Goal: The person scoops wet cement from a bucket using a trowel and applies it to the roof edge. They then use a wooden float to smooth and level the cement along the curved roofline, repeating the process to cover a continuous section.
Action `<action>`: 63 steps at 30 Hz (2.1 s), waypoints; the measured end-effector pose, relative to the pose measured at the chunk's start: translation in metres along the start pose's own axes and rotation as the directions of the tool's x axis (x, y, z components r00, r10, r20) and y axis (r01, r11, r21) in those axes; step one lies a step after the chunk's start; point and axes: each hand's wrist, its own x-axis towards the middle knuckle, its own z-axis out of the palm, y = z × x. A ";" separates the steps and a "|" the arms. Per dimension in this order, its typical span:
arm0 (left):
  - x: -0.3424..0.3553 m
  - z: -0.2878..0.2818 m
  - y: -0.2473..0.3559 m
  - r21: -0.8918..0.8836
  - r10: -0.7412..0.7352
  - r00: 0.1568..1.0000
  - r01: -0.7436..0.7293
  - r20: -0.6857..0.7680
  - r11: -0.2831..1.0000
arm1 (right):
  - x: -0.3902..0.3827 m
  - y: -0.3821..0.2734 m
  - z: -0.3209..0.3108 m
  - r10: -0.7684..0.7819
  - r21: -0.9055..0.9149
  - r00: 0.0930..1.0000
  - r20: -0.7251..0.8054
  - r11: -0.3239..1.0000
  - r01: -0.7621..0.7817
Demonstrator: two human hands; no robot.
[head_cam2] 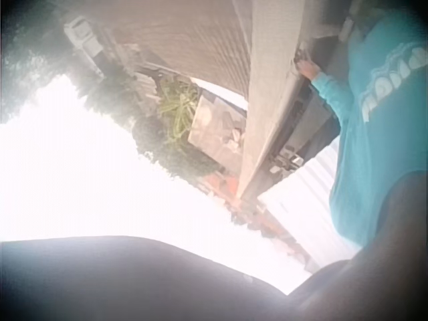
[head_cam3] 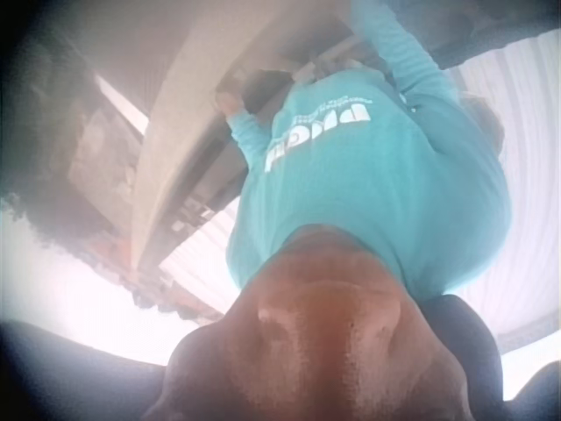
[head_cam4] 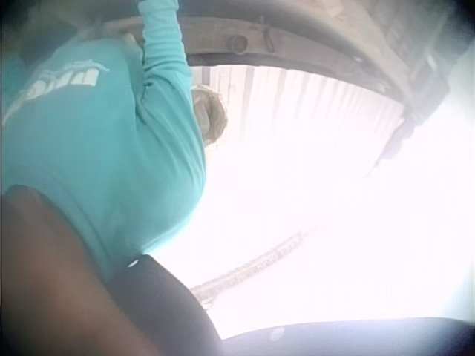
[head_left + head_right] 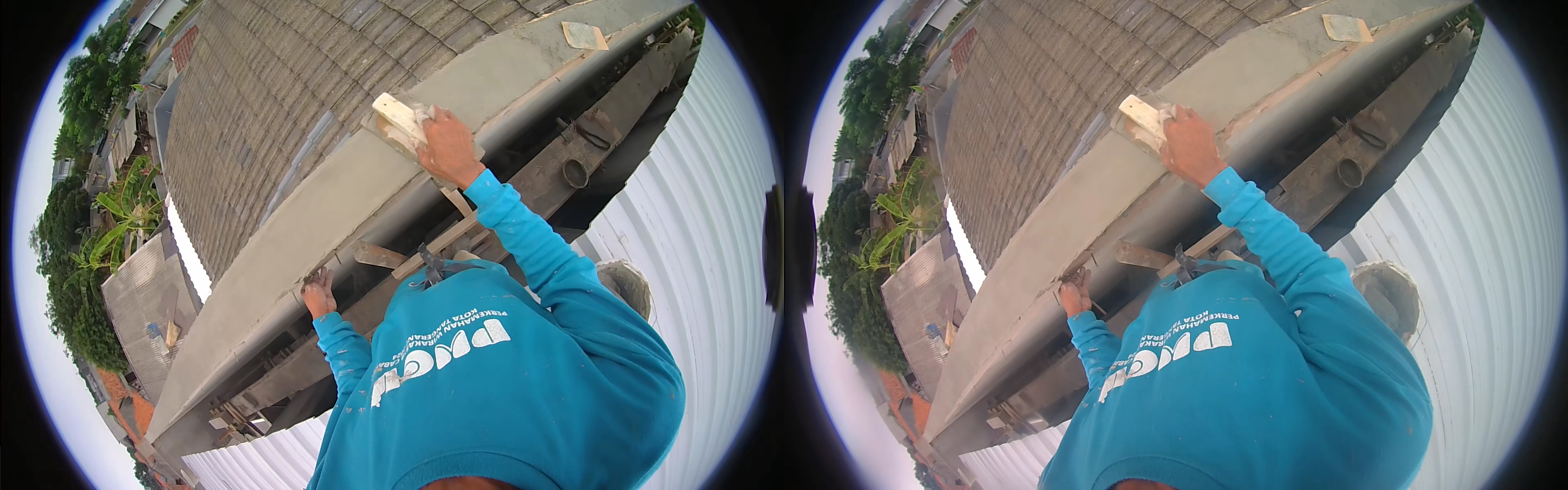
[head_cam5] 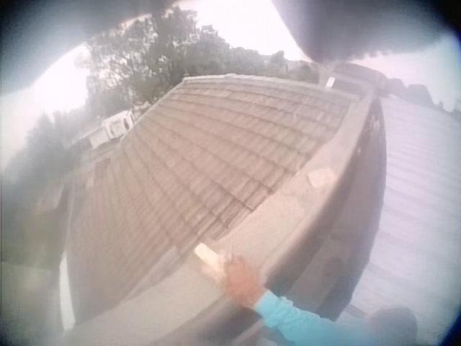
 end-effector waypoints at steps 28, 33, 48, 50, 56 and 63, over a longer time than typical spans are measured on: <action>0.005 0.006 0.007 -0.016 -0.044 0.997 0.045 0.062 0.999 | -0.037 -0.161 0.041 -0.263 0.308 0.963 0.056 0.922 0.234; 0.005 -0.005 0.002 -0.084 -0.021 0.998 0.027 0.064 0.996 | 0.016 -0.036 0.017 -0.096 0.018 0.995 0.012 0.995 0.096; -0.009 0.006 0.008 -0.082 -0.011 0.999 0.014 0.034 0.997 | 0.072 0.242 -0.059 0.335 -0.302 0.929 -0.155 0.880 -0.367; -0.007 0.004 0.003 -0.078 -0.010 0.999 0.013 0.037 0.997 | 0.064 0.180 -0.036 0.259 -0.268 0.958 -0.123 0.921 -0.283; -0.001 0.004 -0.010 -0.157 0.023 1.000 -0.024 -0.009 0.987 | 0.014 -0.030 0.019 -0.014 -0.005 0.999 -0.042 1.000 0.014; 0.002 0.006 -0.007 -0.109 0.012 1.000 -0.011 0.013 0.994 | -0.035 -0.164 0.052 -0.333 0.335 0.931 0.150 0.903 0.269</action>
